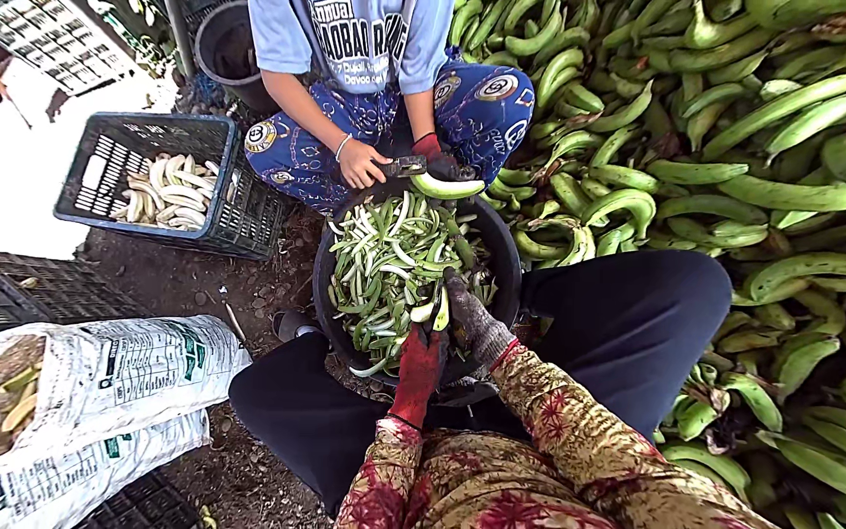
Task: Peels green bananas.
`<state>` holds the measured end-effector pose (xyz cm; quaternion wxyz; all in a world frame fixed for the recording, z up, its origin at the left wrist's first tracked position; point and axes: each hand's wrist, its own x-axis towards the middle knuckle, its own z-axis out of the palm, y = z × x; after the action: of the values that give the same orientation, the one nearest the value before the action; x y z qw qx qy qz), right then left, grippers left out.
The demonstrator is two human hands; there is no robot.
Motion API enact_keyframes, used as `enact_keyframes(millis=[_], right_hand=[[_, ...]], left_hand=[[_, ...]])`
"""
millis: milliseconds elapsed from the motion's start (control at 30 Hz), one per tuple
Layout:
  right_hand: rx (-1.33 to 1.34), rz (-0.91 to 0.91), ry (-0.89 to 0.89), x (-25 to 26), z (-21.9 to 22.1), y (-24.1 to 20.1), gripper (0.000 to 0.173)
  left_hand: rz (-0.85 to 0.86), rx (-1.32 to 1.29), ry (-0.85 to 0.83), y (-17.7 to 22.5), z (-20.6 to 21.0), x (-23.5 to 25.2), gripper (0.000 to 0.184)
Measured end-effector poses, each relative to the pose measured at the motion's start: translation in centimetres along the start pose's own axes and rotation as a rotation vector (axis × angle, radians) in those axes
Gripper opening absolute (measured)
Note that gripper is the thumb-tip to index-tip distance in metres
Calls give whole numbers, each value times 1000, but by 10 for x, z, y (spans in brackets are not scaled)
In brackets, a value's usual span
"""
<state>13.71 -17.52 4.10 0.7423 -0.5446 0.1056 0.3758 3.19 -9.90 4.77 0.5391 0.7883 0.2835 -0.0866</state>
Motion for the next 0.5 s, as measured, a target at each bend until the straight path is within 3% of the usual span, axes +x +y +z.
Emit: enact_keyframes(millis=[100,267,500], right_hand=[[-45,-36,-78,0,-8,1,72],[-7,-29,-141,-1,-14,4,43],[-26,59,-132,-4,-14,5,50]], left_hand=[[29,-27,4,-12,5,3,41],[-7,-141,-48,-15,9,2,35],[-43,-353,-108,-30,10,9,30]])
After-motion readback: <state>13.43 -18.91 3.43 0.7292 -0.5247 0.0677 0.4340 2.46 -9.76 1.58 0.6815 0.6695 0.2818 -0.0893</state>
